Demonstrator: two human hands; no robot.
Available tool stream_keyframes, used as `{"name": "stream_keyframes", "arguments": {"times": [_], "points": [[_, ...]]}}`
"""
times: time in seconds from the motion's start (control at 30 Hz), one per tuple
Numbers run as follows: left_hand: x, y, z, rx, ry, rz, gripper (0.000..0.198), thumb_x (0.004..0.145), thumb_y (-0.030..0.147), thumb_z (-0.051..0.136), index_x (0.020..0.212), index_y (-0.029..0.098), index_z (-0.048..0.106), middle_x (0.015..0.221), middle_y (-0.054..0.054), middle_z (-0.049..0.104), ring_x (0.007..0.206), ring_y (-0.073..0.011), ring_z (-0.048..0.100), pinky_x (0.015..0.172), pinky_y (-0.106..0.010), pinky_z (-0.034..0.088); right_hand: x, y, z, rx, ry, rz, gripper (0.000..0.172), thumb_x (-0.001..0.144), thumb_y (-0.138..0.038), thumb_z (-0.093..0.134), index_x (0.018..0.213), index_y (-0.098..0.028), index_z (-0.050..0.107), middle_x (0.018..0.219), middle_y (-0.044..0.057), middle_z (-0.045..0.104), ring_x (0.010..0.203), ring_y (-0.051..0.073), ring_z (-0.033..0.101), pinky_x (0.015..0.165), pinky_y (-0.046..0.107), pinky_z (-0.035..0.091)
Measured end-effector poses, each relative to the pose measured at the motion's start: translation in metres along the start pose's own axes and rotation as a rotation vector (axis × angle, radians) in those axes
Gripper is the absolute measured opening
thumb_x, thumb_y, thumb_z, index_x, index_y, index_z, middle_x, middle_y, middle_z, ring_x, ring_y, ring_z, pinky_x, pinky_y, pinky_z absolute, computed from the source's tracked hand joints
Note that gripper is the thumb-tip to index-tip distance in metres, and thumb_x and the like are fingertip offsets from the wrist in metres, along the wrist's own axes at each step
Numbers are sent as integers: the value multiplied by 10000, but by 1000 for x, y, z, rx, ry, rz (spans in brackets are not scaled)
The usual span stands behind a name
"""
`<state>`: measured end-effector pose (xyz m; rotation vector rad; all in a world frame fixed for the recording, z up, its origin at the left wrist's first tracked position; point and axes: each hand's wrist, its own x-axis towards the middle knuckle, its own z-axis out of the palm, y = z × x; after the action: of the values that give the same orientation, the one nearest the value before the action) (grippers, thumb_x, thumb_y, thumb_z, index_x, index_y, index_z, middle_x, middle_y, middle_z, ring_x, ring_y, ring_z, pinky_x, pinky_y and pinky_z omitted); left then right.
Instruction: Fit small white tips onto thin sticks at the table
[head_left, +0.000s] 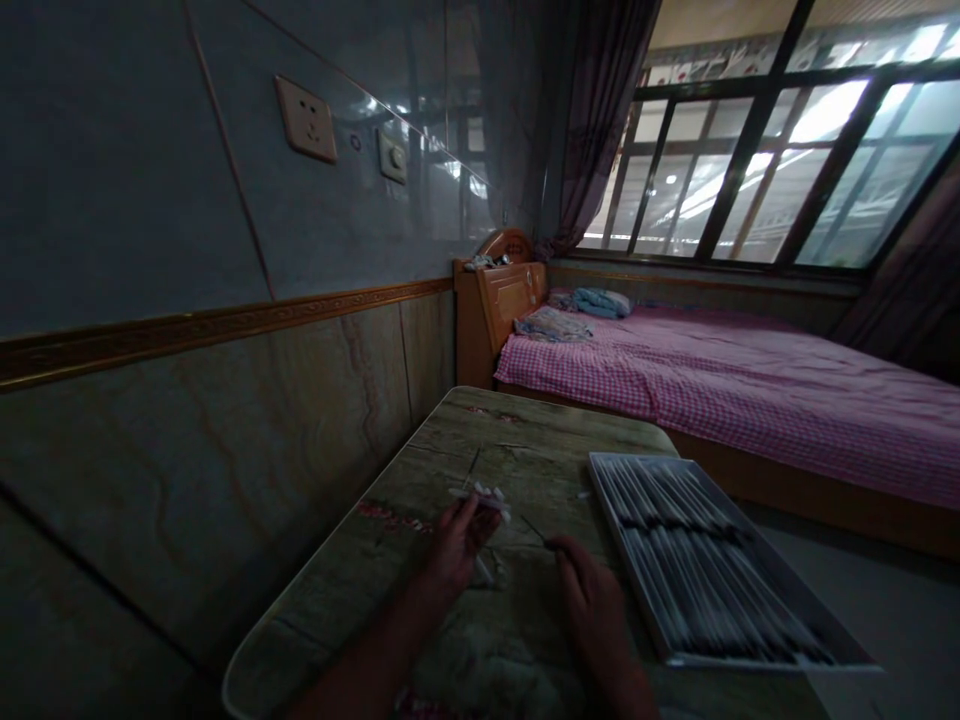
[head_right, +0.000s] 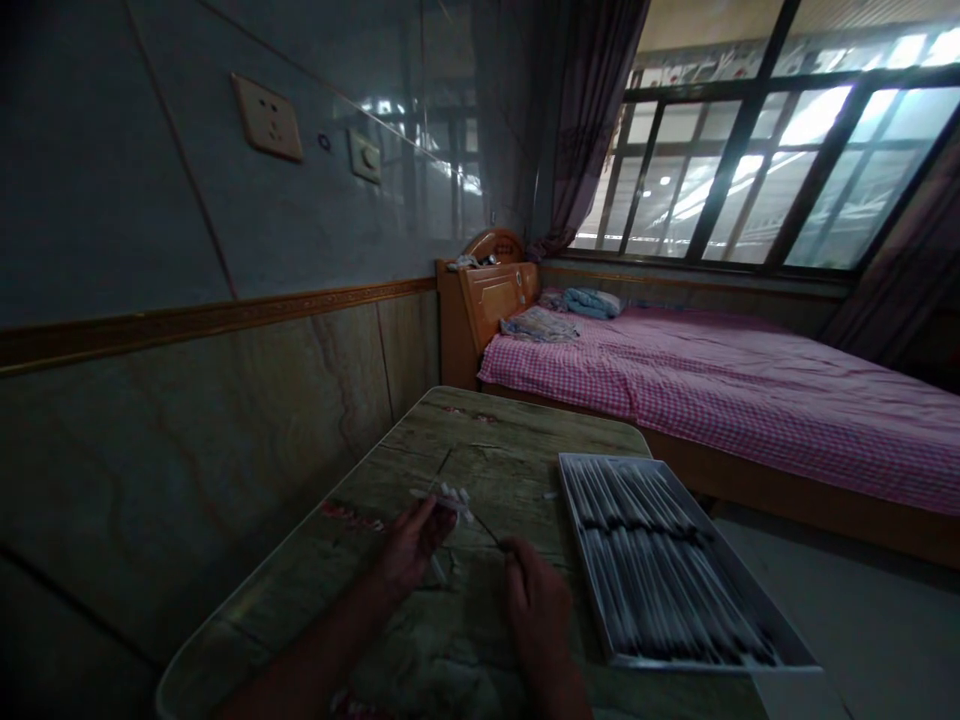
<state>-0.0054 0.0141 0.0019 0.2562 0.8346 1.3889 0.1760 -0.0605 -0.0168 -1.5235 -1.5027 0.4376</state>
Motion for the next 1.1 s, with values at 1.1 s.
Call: {"name": "stream_keyframes", "arguments": {"times": [1.1], "points": [[-28,-32,-7,316,-382,-213,485,576,406,920,893,172,637,872,-35,723,798,-177,694,732,-284,537,-7,-1,24,19,124,-257,497,982,-463,434,1412,-218,479,1293,127,631,1169,261,607,998,446,490]]}}
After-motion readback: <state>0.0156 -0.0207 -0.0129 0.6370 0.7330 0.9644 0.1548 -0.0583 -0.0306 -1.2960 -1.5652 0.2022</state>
